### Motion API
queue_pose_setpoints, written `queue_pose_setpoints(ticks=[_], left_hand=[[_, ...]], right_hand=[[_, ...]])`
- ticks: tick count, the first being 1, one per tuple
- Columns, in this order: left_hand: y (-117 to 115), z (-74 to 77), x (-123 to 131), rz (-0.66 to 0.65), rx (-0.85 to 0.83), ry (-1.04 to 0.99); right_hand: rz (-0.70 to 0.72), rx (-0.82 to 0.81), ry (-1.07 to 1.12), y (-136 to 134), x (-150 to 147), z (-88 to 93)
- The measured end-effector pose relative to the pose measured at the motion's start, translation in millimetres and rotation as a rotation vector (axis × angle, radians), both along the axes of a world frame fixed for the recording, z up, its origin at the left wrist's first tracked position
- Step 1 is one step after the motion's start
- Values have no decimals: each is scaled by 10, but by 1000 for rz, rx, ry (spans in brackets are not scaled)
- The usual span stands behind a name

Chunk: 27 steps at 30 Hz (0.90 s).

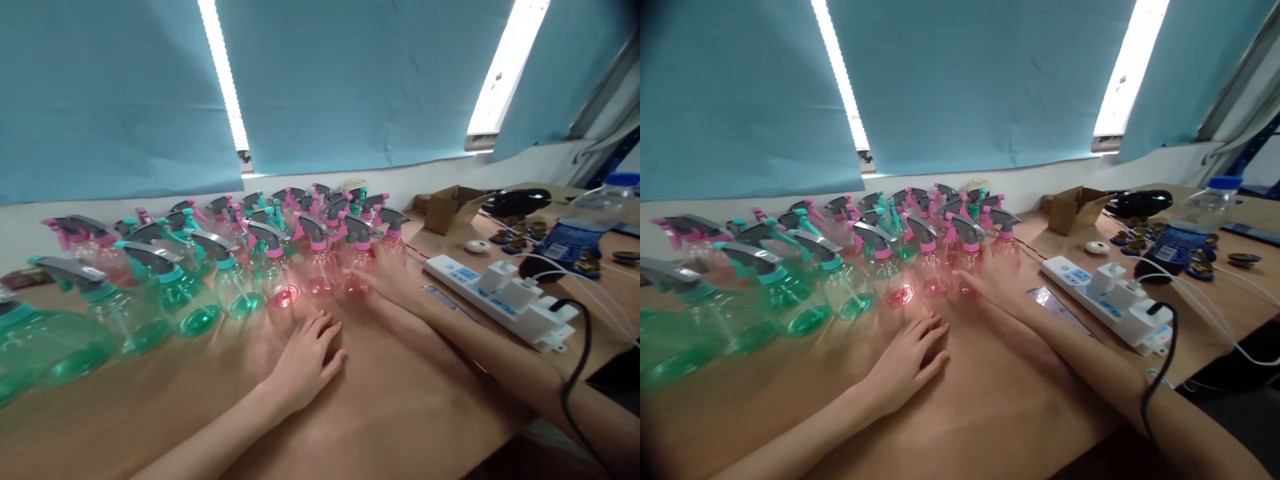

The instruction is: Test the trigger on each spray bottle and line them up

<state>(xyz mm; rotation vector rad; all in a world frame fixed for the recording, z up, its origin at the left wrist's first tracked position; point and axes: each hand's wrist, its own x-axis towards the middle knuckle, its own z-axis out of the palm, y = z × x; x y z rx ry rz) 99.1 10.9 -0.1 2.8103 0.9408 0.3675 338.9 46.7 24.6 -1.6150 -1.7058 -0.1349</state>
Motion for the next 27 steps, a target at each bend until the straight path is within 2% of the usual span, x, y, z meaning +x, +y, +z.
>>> queue_pose_setpoints(ticks=[7,15,21,27], left_hand=[[19,7,3,-13,-13,-23],[10,24,11,-12,-19,-2],[10,9,6,-7,3,20],[20,2,14,0,12,43]], right_hand=[[-19,5,-12,178,11,-18],[-35,-13,10,147,-51,15],[5,7,63,17,30,66],[35,-34,208,-279,305,240]])
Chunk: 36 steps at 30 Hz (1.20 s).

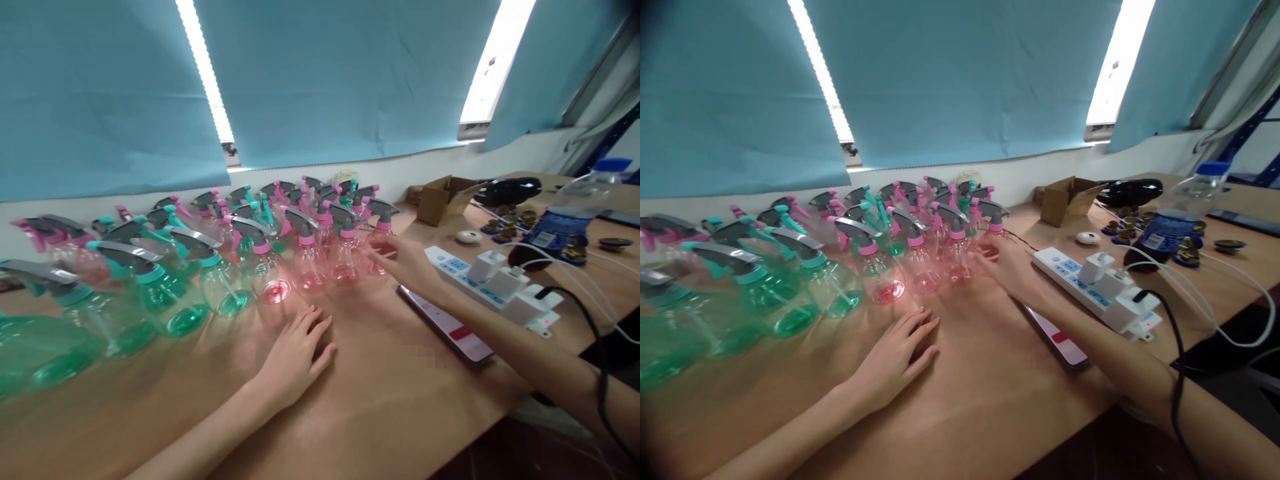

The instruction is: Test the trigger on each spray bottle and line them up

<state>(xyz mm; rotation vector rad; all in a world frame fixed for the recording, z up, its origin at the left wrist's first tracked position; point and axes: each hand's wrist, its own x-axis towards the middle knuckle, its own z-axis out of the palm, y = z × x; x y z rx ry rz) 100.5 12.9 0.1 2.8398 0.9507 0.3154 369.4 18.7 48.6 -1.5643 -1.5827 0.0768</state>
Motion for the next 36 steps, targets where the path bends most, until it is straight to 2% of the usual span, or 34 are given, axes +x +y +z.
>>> queue_pose_setpoints(ticks=[4,7,9,14,19,30,36], left_hand=[[-27,5,12,14,9,26],[-65,9,19,19,25,46],[-85,13,24,20,36,54],[-97,24,37,28,35,60],[-99,26,36,27,31,44],[-85,6,34,12,31,28],[-116,-8,2,1,4,-32]], right_hand=[[-127,-2,6,-87,245,58],[-229,1,27,-11,430,10],[-246,-21,61,86,525,-45],[-104,-149,167,346,634,-204],[4,-175,234,446,618,-305],[-141,-136,172,271,575,-198],[-212,-116,144,-73,505,-102]])
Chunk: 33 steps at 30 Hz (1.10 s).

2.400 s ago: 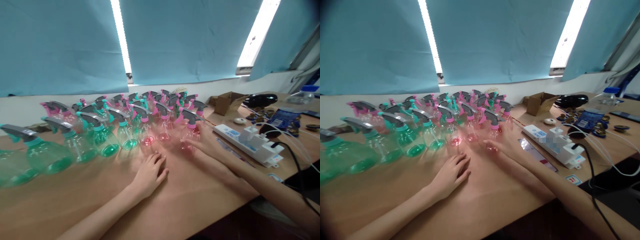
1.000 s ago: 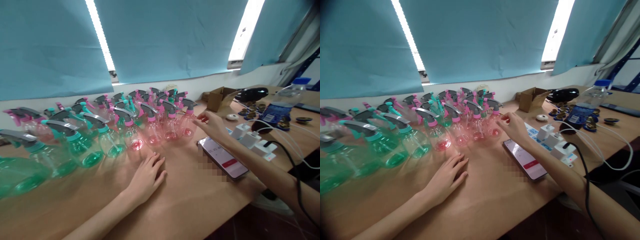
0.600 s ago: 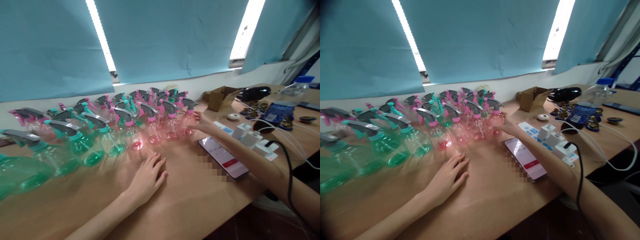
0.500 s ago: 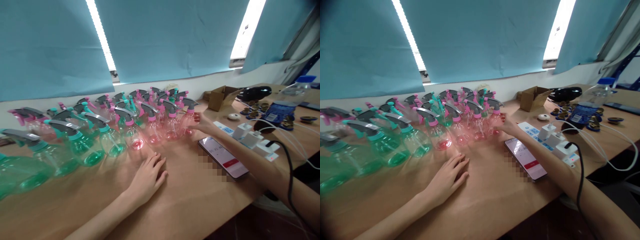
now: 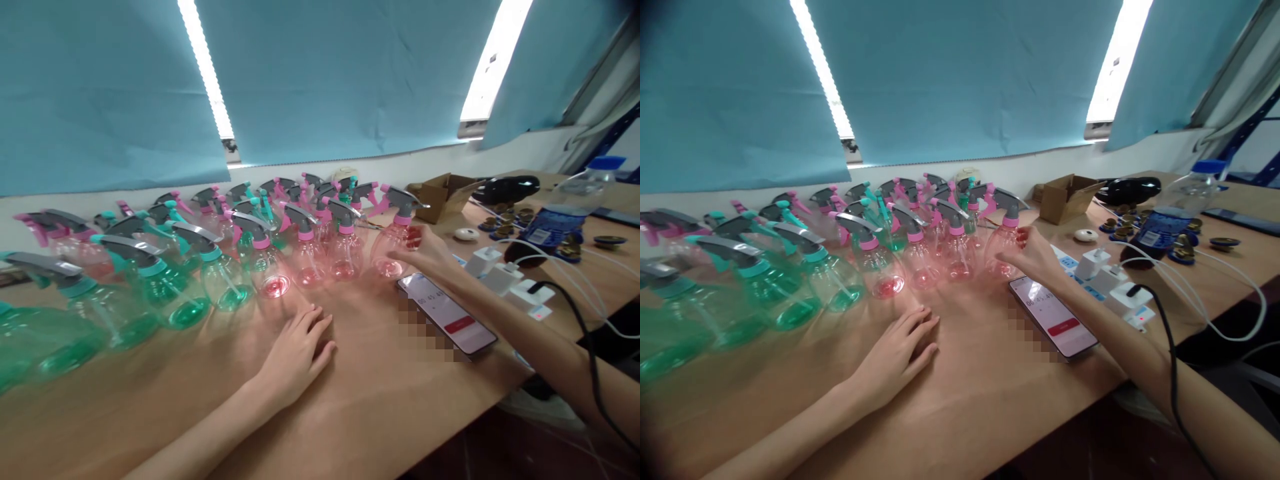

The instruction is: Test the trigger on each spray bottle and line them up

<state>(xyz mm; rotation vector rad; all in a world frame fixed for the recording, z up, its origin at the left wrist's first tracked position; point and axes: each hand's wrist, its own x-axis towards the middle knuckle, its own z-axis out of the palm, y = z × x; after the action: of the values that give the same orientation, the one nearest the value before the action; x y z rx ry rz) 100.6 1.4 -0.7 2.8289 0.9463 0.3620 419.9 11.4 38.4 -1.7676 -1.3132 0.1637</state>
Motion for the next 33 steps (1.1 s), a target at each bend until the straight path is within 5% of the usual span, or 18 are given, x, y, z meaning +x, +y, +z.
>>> queue_pose_setpoints(ticks=[3,8,16,25,29,33], left_hand=[[-28,10,-14,0,-40,-72],[-94,30,-60,58,-156,-218],[-194,66,-198,57,-316,-455],[-220,0,-565,97,-367,-576],[-265,72,-711,108,-404,-557],[-300,151,-778,59,-451,-582]], right_hand=[[33,-15,-35,-262,-191,59],[313,-18,70,-630,-705,71],[545,-81,60,-808,-1412,145],[732,-39,-63,-690,-1826,170],[1022,-36,44,-494,-1891,305],[1158,-34,155,-281,-2009,397]])
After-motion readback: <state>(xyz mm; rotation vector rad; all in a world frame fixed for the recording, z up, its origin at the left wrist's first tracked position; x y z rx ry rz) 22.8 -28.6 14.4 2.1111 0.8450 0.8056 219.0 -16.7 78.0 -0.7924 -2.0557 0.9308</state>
